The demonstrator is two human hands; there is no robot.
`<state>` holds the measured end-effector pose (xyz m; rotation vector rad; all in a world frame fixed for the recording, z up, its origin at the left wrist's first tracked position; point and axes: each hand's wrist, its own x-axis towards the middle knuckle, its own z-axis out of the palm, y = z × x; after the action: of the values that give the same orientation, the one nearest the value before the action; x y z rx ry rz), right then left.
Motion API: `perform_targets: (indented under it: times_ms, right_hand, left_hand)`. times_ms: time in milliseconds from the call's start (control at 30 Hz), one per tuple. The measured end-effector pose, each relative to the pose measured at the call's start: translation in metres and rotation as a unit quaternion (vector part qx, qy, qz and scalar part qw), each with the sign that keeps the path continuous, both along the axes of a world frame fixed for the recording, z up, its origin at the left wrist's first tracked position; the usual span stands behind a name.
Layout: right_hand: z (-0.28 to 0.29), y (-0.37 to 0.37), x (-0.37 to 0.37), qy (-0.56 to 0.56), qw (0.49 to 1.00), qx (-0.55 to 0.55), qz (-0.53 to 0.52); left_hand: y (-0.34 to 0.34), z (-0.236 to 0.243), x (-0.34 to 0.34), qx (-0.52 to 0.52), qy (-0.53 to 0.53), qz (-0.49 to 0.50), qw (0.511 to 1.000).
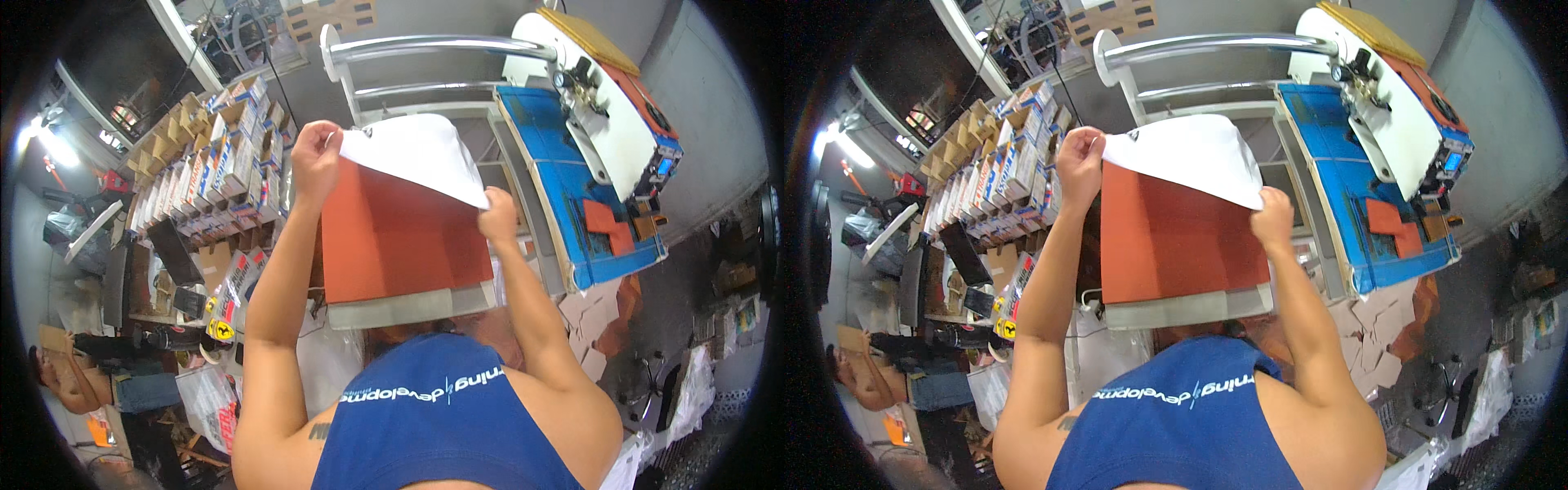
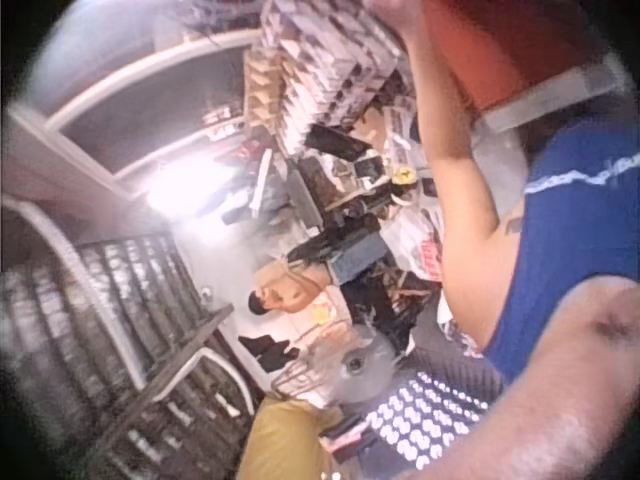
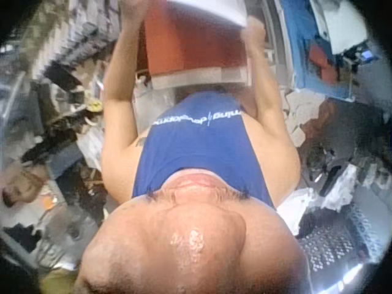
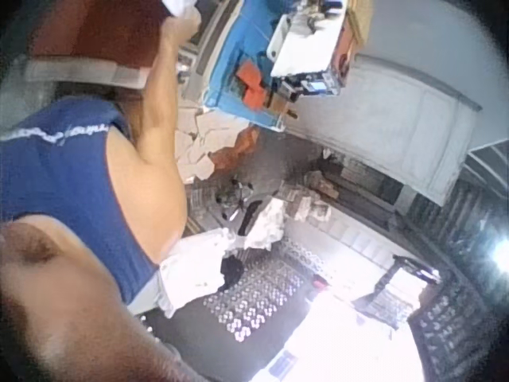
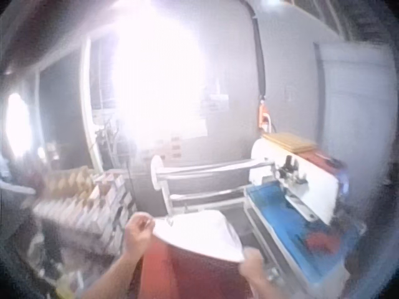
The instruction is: The person places white t-shirts onto a heat press, aligns printed transfer sheets with Ferrari graphics, and operates the press to apply the designs. They handle multiple shirts and transfers, smoothing each sheet before pressing and stacking finished shirts.
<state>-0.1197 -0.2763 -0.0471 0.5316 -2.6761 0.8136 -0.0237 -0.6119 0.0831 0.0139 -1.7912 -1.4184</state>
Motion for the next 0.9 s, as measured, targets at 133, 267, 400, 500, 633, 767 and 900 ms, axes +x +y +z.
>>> perform_targets:
  times_ms: [133, 267, 400, 500, 633, 767, 900]
  right_hand:
    - [0.111, 0.068, 0.016, -0.16, 0.941, -0.189, 0.23]
    - [0.186, 0.092, 0.08, -0.323, 0.847, 0.035, 0.42]
    - [0.152, 0.057, 0.132, -0.495, 0.663, 0.271, 0.492]
    - [0.125, 0.033, 0.128, -0.516, 0.674, 0.261, 0.46]
    - [0.065, -0.058, 0.082, -0.213, 0.901, 0.139, 0.351]
    - [-0.007, -0.16, 0.058, 0.046, 0.915, 0.142, 0.375]
    - [-0.042, -0.201, 0.051, 0.165, 0.883, 0.165, 0.408]
  left_hand:
    - [-0.012, 0.038, 0.082, -0.029, -0.005, -0.011, 1.0]
    - [-0.022, 0.066, 0.223, -0.09, -0.27, -0.17, 0.944]
    - [-0.016, 0.024, 0.278, 0.035, -0.53, -0.397, 0.748]
    - [-0.004, -0.017, 0.291, -0.103, -0.671, -0.316, 0.662]
    - [-0.008, -0.054, 0.259, -0.3, -0.463, 0.005, 0.834]
    - [0.029, -0.105, 0.196, -0.225, -0.306, -0.009, 0.925]
    - [0.048, -0.149, 0.157, -0.313, -0.325, 0.049, 0.891]
